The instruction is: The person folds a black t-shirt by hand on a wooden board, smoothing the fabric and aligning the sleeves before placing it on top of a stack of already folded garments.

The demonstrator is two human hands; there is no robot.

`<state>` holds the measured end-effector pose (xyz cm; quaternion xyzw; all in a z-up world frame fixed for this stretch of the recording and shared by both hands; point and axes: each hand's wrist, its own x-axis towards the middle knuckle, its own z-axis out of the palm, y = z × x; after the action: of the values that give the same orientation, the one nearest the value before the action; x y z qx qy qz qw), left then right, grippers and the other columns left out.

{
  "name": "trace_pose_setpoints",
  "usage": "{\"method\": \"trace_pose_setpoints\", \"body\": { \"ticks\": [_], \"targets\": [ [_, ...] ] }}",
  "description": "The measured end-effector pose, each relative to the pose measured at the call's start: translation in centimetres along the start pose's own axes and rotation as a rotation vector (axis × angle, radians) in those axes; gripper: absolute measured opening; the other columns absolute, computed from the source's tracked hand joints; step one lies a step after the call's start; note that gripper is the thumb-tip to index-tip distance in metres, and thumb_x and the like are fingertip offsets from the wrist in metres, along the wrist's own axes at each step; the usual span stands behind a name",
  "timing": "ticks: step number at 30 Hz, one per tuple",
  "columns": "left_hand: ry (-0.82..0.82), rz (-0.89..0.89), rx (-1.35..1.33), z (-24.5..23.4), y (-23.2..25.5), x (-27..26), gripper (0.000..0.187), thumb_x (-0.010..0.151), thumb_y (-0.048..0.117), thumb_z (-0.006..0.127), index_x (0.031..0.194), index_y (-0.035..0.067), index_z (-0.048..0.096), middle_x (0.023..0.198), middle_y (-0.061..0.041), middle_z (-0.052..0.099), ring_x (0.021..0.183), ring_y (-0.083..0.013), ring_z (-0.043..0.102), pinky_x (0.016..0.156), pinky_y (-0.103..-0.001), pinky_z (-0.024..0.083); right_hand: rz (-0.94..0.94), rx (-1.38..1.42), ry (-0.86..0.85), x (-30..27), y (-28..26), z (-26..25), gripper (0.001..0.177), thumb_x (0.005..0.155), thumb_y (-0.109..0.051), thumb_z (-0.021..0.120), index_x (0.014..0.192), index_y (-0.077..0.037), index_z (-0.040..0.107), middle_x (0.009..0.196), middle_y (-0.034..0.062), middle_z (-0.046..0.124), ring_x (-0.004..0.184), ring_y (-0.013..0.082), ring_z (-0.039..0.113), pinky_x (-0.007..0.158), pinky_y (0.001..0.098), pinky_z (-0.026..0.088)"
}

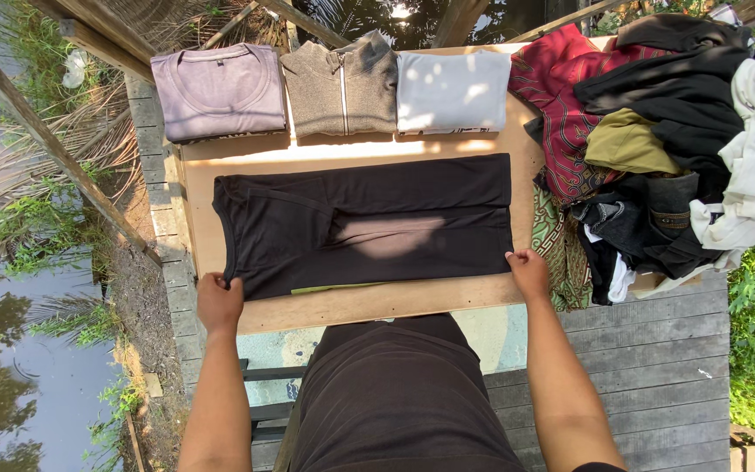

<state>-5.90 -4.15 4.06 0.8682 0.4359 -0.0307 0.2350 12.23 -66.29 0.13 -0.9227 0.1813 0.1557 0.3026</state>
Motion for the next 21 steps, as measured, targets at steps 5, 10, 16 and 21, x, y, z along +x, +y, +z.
{"method": "trace_pose_setpoints", "body": {
  "ticks": [5,10,16,21],
  "targets": [
    [0.193,0.761,-0.028,1.4,8.0,0.6,0.030,0.078,0.004,0.068,0.108,0.003,0.069,0.120,-0.015,0.068,0.109,-0.0371,0.064,0.092,-0.048,0.051,-0.409,-0.218,0.172,1.5,-3.7,0.0,0.040,0.087,-0.010,0.076,0.125,-0.002,0.065,0.129,0.0188,0.060,0.117,0.0399,0.059,0.095,0.0475,0.050],
    [-0.186,1.156,-0.059,6.8,16.3,-0.8,0.033,0.077,-0.001,0.062,0.108,0.003,0.071,0.119,-0.014,0.069,0.093,-0.0340,0.068,0.080,-0.046,0.053,-0.594,-0.295,0.102,4.2,-7.6,0.9,0.053,0.086,-0.006,0.075,0.137,-0.004,0.062,0.131,0.0161,0.057,0.121,0.0386,0.055,0.103,0.0470,0.048],
    [-0.375,1.056,0.305,12.2,19.5,-1.0,0.006,0.080,0.012,0.067,0.084,0.008,0.066,0.092,-0.012,0.067,0.072,-0.0312,0.070,0.063,-0.043,0.055,-0.435,-0.236,0.071,6.1,-7.8,0.9,0.032,0.083,-0.008,0.079,0.114,-0.007,0.071,0.115,0.0128,0.068,0.112,0.0359,0.060,0.096,0.0455,0.050],
    [-0.266,1.093,0.426,14.0,19.1,-0.3,0.005,0.081,0.009,0.067,0.076,0.012,0.068,0.086,-0.010,0.067,0.075,-0.0278,0.070,0.064,-0.042,0.055,-0.242,-0.068,-0.027,7.1,-6.9,0.2,0.018,0.085,-0.011,0.079,0.101,-0.005,0.073,0.095,0.0118,0.070,0.086,0.0277,0.067,0.081,0.0400,0.054]
  ]
}}
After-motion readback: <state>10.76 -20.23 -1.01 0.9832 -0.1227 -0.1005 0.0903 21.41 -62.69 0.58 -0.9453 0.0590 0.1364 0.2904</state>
